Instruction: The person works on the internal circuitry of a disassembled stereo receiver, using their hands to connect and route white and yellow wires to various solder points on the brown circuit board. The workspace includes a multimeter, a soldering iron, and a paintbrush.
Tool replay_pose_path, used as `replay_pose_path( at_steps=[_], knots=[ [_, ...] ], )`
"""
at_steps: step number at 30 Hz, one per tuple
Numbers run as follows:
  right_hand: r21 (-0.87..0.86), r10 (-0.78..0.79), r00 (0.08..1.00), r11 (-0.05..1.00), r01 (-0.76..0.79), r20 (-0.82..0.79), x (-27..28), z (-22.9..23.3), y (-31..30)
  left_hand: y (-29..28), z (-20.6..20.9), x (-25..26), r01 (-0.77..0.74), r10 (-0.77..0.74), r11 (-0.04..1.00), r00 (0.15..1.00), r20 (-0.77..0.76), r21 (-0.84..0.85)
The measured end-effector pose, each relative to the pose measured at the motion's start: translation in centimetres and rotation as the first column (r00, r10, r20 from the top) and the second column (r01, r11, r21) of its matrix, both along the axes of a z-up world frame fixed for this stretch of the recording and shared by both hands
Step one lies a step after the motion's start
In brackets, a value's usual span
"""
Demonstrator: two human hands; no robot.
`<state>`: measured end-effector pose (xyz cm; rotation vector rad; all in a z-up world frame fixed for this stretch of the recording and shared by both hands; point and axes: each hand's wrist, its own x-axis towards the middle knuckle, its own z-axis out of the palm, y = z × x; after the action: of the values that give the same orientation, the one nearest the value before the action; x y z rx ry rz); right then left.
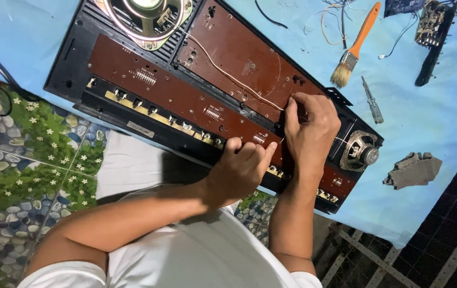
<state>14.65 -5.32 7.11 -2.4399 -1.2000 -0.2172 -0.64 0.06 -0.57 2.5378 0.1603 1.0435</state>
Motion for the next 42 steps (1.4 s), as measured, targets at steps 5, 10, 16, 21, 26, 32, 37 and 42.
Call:
replay_pose_path(
  at_steps=[5, 10, 16, 21, 26, 32, 37, 42],
  knots=[
    [0.04, -0.018, 1.0, 0.999, 0.018, -0.001, -0.9, 0.2, 0.5, 0.9, 0.3, -0.9, 0.067, -0.066, 0.996, 0.998, 0.022, -0.053],
    [0.068, -0.033, 0.999, 0.997, 0.035, -0.036, -1.2, 0.4, 0.3, 2.6, 1.4, -1.8, 0.151, -0.148, 0.984, 0.988, 0.041, -0.096],
    [0.111, -0.063, 0.995, 0.991, 0.071, -0.075, -0.9, 0.3, -0.1, 4.5, 2.9, -3.3, 0.282, -0.257, 0.941, 0.955, 0.145, -0.187],
    [0.156, -0.019, 0.995, 0.987, 0.035, -0.102, -0.6, 1.1, -1.0, 7.3, 3.7, -4.4, 0.326, -0.268, 0.93, 0.917, 0.295, -0.167],
    [0.177, -0.044, 0.994, 0.982, 0.061, -0.096, -0.5, 0.7, -4.6, 8.4, 3.5, -5.3, 0.379, -0.309, 0.909, 0.893, 0.327, -0.176],
    [0.216, -0.161, 0.981, 0.959, 0.181, -0.109, -2.1, 1.0, -9.0, 9.3, 2.2, -6.1, 0.4, -0.339, 0.903, 0.886, 0.315, -0.154],
    [0.28, -0.277, 0.952, 0.91, 0.304, -0.134, -2.6, 0.9, -11.8, 11.6, 3.1, -5.6, 0.325, -0.27, 0.936, 0.91, 0.314, -0.134],
    [0.29, -0.274, 0.959, 0.914, 0.285, -0.077, -1.8, 1.4, -11.1, 14.9, 3.4, -5.5, 0.224, -0.194, 0.972, 0.937, 0.289, -0.071]
  ],
)
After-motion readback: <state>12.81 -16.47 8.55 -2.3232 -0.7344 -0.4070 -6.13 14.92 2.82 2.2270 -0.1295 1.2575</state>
